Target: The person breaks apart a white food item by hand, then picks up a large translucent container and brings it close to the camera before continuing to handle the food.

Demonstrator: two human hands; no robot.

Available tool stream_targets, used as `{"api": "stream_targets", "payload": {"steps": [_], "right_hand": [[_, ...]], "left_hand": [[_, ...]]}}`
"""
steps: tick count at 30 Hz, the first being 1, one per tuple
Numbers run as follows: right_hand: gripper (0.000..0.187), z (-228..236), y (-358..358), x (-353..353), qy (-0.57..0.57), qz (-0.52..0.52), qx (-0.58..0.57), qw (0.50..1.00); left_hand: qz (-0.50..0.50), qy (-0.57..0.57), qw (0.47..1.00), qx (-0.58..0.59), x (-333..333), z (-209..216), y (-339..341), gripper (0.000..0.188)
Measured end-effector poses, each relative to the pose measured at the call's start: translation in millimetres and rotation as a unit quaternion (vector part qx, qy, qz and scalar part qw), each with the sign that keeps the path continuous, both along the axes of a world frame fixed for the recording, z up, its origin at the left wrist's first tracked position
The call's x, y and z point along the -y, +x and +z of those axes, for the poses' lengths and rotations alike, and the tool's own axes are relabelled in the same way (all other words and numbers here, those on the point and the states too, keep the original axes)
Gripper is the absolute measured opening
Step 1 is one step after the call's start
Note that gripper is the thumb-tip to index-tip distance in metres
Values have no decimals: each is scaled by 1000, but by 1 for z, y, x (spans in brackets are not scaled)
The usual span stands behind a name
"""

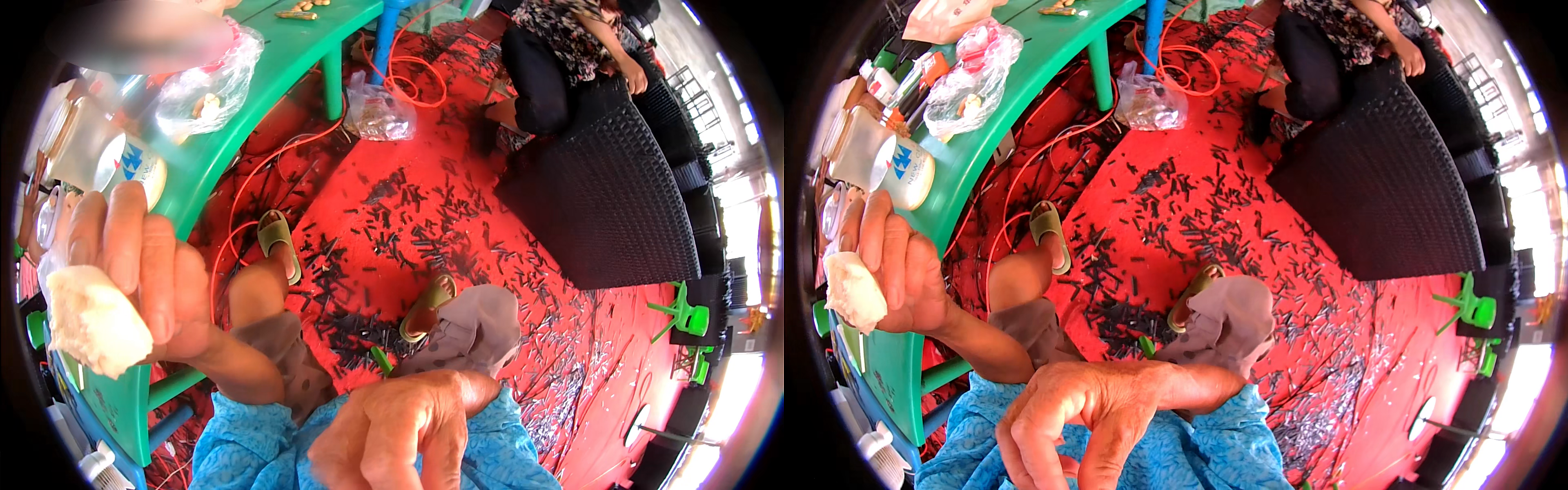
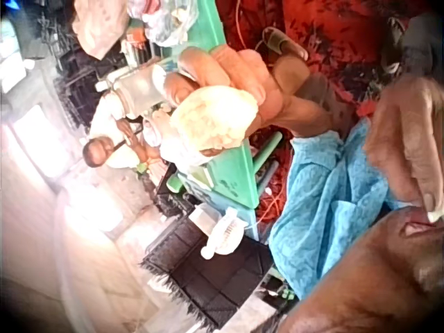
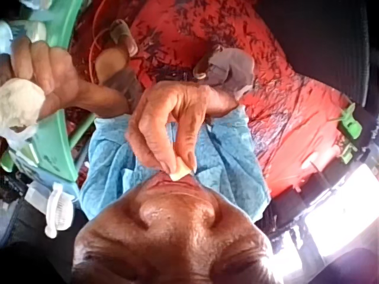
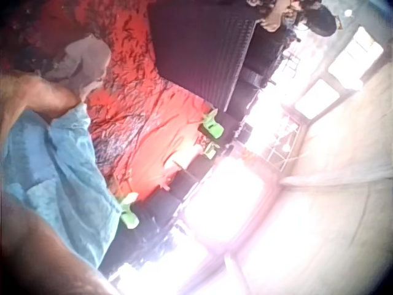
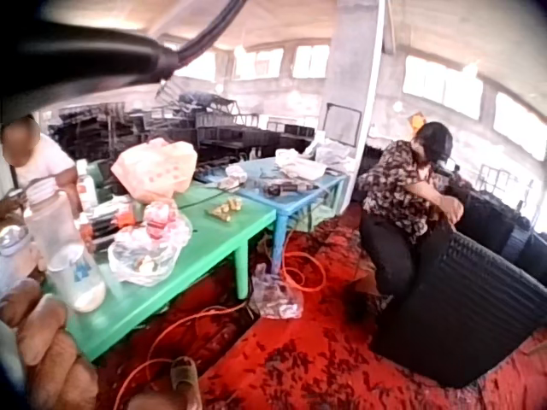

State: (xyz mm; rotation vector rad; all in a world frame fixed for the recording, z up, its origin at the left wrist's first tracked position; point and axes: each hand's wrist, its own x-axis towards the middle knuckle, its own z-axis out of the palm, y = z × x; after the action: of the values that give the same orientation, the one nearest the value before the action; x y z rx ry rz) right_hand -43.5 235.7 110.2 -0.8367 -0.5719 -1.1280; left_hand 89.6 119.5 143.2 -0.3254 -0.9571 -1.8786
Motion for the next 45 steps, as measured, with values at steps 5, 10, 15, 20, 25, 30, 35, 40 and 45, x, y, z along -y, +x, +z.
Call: {"api": "stream_targets", "payload": {"steps": [5, 10, 15, 20, 25, 30, 35, 40, 45], "right_hand": [[19, 3, 5, -7, -41, -61, 42, 996], [19, 3, 12, -12, -48, -105, 82, 990], [19, 1, 16, -14, -41, -130, 112, 984], [23, 0, 18, -8, -34, -160, 130, 978], [26, -13, 16, 4, -6, -127, 127, 984], [22, -15, -14, 3, 136, -107, 29, 985], [15, -24, -37, 17, 296, -172, -94, 935], [13, -73, -71, 28, 353, -233, -150, 894], [11, -128, -91, 35, 413, -258, -122, 865]], "left_hand": [[2, -14, 1000, 8, 0, -1, 0, 20], [-3, 9, 1000, 3, -3, -3, 0, 25], [6, -12, 1000, 8, -5, -4, -7, 23], [9, -27, 1000, 5, -5, -1, -8, 18], [33, -58, 998, -19, -10, 6, 1, 13], [52, -54, 996, -53, -16, 13, 17, 16], [62, -56, 993, -80, -20, 16, 27, 18], [70, -69, 991, -87, -20, 15, 25, 19], [58, -82, 991, -92, -20, 16, 23, 19]]}}
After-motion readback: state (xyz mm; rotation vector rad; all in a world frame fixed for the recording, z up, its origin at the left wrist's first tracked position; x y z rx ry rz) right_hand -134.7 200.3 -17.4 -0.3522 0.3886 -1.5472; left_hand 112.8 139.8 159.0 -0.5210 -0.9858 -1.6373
